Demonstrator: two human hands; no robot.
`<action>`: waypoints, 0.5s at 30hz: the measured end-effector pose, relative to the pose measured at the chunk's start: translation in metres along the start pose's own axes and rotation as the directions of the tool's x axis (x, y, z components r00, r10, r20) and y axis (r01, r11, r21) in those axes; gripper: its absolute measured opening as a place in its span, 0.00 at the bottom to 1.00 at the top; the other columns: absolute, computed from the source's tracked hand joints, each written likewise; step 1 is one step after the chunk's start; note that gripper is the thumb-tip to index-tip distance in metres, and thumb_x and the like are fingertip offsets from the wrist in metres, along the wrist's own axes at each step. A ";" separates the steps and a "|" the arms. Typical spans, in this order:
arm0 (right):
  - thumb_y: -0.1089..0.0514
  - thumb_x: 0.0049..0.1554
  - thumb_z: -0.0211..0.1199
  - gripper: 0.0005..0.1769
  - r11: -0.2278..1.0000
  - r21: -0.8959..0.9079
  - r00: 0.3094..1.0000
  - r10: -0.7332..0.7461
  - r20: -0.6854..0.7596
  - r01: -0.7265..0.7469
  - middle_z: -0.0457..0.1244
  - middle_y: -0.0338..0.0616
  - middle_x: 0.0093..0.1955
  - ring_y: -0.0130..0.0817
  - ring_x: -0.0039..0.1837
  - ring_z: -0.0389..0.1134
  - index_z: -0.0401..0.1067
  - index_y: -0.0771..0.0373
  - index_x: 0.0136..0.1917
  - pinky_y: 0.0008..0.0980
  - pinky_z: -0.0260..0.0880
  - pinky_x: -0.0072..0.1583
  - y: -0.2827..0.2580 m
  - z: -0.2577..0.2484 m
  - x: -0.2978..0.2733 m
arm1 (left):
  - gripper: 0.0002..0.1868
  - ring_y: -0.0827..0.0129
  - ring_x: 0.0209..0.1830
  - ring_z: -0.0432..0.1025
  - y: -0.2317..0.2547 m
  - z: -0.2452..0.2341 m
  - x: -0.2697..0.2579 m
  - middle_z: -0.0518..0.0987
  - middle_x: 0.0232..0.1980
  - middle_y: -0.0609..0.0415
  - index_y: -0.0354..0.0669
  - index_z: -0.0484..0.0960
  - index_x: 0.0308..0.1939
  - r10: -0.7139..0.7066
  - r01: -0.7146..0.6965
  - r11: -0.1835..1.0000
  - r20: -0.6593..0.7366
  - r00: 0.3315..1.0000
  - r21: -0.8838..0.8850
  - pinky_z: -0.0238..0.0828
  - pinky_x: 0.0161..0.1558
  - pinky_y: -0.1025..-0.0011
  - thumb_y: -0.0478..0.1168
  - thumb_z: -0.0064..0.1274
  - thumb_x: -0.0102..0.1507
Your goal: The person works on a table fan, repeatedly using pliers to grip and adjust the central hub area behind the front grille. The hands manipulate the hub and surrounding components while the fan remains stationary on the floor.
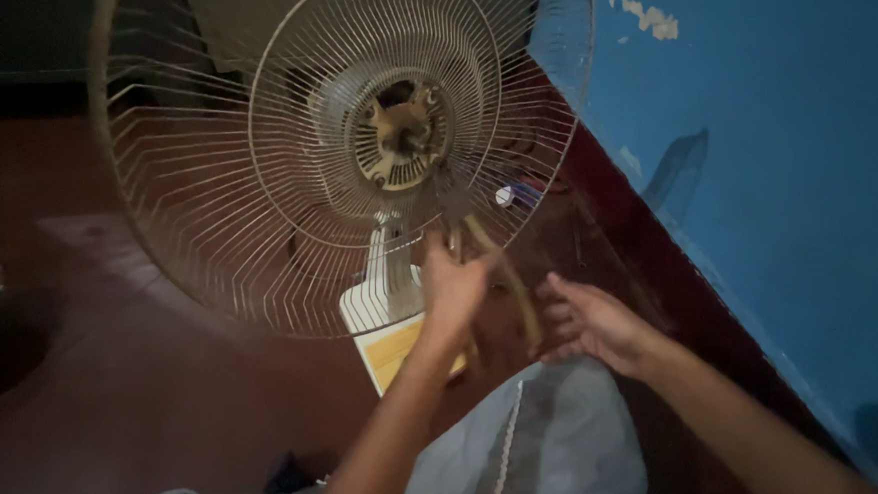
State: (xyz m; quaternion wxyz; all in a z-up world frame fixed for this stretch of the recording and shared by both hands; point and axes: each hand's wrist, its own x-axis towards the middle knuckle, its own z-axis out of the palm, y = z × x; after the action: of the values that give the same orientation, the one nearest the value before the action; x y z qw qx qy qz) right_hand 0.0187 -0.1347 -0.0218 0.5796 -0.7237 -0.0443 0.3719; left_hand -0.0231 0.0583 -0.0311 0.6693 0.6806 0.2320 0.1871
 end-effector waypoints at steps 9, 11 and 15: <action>0.41 0.63 0.57 0.24 0.574 -0.726 0.749 -0.651 -0.124 0.379 0.71 0.53 0.43 0.46 0.42 0.74 0.72 0.63 0.59 0.42 0.73 0.44 -0.051 0.027 0.059 | 0.31 0.55 0.47 0.81 -0.036 -0.083 0.002 0.85 0.48 0.43 0.46 0.76 0.59 0.057 -0.038 0.905 -0.032 0.998 0.424 0.75 0.52 0.58 0.48 0.63 0.53; 0.47 0.64 0.59 0.22 0.203 -0.763 0.353 -0.935 0.036 0.614 0.70 0.56 0.50 0.45 0.48 0.74 0.71 0.65 0.62 0.42 0.74 0.47 -0.071 0.050 0.075 | 0.27 0.57 0.46 0.82 -0.038 -0.092 0.001 0.86 0.47 0.43 0.45 0.79 0.55 0.052 -0.038 0.923 -0.026 0.998 0.383 0.76 0.51 0.59 0.48 0.63 0.54; 0.49 0.64 0.58 0.19 0.115 -0.942 0.417 -0.908 0.030 0.316 0.68 0.54 0.49 0.51 0.41 0.71 0.69 0.65 0.59 0.50 0.70 0.42 -0.099 0.078 0.099 | 0.25 0.57 0.43 0.82 -0.040 -0.104 0.003 0.86 0.45 0.44 0.42 0.79 0.51 0.073 -0.058 0.916 -0.023 0.997 0.398 0.76 0.49 0.58 0.48 0.64 0.54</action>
State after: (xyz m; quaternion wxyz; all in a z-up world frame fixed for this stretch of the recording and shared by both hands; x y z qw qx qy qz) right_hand 0.0803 0.0094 0.0122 0.2201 -0.8715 -0.3630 -0.2454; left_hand -0.0826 0.1455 -0.0673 0.5063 0.8059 0.2547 0.1713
